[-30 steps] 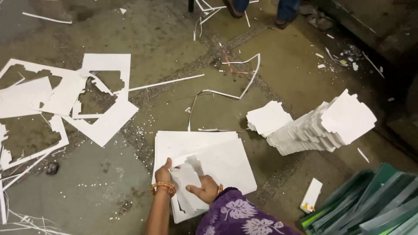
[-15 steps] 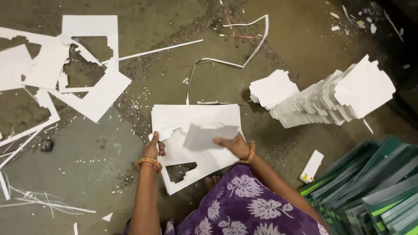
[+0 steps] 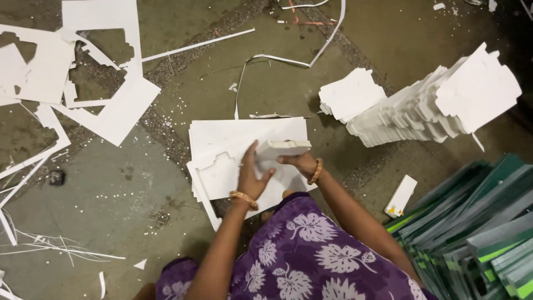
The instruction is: Stripping and removing waste from die-cut paper sheets.
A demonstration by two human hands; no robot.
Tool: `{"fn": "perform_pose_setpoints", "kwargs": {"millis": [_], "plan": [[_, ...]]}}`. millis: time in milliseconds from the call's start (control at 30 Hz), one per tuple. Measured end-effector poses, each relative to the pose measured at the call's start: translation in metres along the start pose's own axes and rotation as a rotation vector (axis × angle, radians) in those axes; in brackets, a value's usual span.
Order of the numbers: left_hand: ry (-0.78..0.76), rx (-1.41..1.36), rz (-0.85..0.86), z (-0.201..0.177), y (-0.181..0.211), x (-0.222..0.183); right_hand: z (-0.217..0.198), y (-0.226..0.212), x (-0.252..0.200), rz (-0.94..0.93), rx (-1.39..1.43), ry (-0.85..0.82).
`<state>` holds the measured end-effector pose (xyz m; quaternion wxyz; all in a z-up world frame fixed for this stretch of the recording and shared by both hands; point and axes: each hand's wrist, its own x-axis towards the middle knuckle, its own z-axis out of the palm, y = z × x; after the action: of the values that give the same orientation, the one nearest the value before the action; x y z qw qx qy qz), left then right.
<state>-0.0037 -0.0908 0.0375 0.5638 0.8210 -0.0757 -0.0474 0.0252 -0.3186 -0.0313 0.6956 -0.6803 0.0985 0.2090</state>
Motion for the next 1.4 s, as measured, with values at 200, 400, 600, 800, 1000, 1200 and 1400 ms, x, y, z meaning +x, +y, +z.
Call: {"fn": "perform_pose_setpoints", "kwargs": {"millis": [200,400,600,800,1000,1200,1400], "plan": [[0.218,0.174,-0.119,0.033,-0.031,0.016,0.011,-0.002,-0.002,-0.077,0.179,0.022],[0.162,-0.091,-0.233,0.01,-0.038,0.042,0.007,-0.009,-0.009,-0.073,0.201,-0.002],[0.121,-0.435,-0.341,0.007,-0.084,0.054,0.001,0.044,-0.021,-0.054,0.18,-0.088],[0.073,-0.549,-0.399,0.014,-0.065,0.053,0.026,0.038,-0.023,0.19,0.314,-0.114],[0.052,-0.479,-0.33,0.017,-0.041,0.049,0.046,0.049,-0.021,0.114,0.531,0.0],[0.279,0.086,-0.383,0.012,-0.009,-0.022,-0.035,-0.014,0.037,0.068,0.598,0.346],[0.45,0.118,-0.495,0.038,-0.052,-0.067,-0.1,-0.035,0.073,0.053,0.672,0.414]]}}
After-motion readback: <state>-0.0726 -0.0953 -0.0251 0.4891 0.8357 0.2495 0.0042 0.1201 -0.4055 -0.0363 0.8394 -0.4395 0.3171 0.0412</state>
